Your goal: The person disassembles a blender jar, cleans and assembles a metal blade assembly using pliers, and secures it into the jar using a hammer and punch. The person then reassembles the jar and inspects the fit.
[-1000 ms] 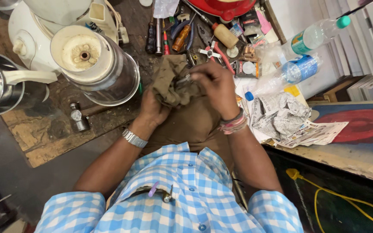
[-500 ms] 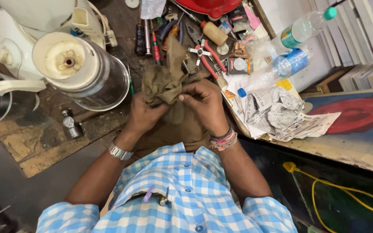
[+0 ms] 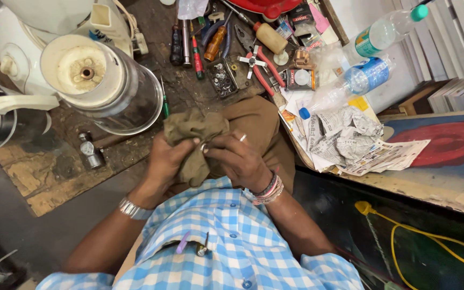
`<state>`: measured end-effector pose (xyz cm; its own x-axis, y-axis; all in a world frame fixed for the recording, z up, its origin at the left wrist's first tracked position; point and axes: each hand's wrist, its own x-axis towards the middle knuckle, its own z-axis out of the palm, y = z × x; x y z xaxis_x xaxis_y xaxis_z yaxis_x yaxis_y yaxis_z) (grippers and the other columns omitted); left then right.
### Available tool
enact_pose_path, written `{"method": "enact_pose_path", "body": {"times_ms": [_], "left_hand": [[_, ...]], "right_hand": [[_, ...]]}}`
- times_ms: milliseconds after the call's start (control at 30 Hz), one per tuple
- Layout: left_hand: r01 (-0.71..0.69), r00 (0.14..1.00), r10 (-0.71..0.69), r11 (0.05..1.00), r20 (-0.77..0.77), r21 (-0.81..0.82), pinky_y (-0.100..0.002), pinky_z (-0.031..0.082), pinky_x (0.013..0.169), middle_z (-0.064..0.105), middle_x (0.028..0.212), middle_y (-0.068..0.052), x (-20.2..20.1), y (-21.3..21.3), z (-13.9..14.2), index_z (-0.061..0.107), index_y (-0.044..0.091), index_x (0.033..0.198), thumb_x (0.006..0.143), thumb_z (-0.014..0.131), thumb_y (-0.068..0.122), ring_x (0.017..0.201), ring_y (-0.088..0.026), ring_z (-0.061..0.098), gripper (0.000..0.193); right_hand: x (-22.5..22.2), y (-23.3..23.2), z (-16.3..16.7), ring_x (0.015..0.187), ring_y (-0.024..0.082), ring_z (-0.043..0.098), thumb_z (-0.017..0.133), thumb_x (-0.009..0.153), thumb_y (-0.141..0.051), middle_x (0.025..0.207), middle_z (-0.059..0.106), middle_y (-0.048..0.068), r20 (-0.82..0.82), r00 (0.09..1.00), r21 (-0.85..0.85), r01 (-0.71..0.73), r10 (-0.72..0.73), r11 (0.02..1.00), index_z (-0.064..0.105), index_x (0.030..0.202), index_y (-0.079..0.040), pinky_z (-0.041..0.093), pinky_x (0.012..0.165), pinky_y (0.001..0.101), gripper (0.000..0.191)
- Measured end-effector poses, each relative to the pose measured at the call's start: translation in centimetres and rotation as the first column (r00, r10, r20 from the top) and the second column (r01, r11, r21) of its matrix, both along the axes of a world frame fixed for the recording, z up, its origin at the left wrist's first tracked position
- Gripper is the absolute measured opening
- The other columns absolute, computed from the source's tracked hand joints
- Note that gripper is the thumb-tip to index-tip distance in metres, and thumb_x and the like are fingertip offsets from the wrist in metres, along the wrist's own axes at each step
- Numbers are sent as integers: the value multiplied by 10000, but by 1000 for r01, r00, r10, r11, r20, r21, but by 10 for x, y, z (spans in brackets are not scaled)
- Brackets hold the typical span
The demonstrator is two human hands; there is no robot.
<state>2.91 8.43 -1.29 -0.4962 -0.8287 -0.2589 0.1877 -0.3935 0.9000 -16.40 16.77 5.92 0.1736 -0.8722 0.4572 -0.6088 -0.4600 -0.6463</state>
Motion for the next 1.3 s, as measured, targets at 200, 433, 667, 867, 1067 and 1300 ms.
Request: {"method": "enact_pose_path", "body": {"times_ms": [200, 433, 667, 867, 1067, 1300], "left_hand": [[283, 776, -237, 959, 584, 13, -348, 563, 853, 756, 1088, -104, 57, -29, 1, 700, 48, 1192, 813, 770, 176, 954, -195, 718, 406], [521, 106, -95, 853, 990, 26, -462, 556, 828, 768, 1048, -181, 149, -55, 43, 744, 147, 1186, 815, 803, 370, 936, -334, 730, 437], [762, -26, 679, 489, 734, -425, -455, 561, 698, 736, 1070, -186, 123, -48, 82, 739, 103, 1156, 640, 802, 494, 913, -373, 709, 650], [533, 620, 17, 725, 785, -437, -411, 552, 746, 728, 1011, -167, 57, -16, 38, 740, 46, 1121, 890, 793, 299, 881, -328, 710, 347], [-29, 999, 28, 997, -17, -67, -230, 539, 790, 709, 1148, -33, -20, 7, -22, 630, -14, 1346, 986, 717, 113, 937, -80, 636, 392], [-116, 985, 131, 985, -116, 124, -165, 500, 682, 746, 1099, 20, -14, 18, -31, 692, 12, 1274, 944, 726, 106, 815, -14, 602, 345]], "right_hand": [[-25, 11, -16, 987, 270, 715, 689, 805, 77, 1080, 722, 125, 116, 944, 58, 305, -310, 951, 715, 1039, -35, 576, 871, 352, 260], [-36, -8, -93, 864, 106, 663, 725, 954, 22, 1003, 741, 62, 689, 445, 525, 238, -572, 817, 728, 1107, 34, 544, 777, 243, 154], [-24, -9, -126, 847, 99, 655, 723, 959, 17, 1016, 720, 48, 701, 392, 557, 222, -596, 801, 716, 1119, 38, 542, 775, 245, 162], [-12, -15, -120, 898, 152, 671, 683, 994, -30, 1040, 724, 91, 862, -62, 483, -205, -504, 851, 684, 1167, 28, 569, 787, 298, 183], [20, -14, -123, 944, 150, 661, 637, 1038, -90, 1114, 711, 75, 796, -179, 468, -424, -578, 775, 638, 1226, 8, 552, 822, 283, 212], [43, -10, -132, 1013, 134, 654, 632, 1038, -94, 1148, 687, 59, 808, -217, 407, -466, -548, 785, 616, 1257, -18, 540, 876, 282, 232]]}}
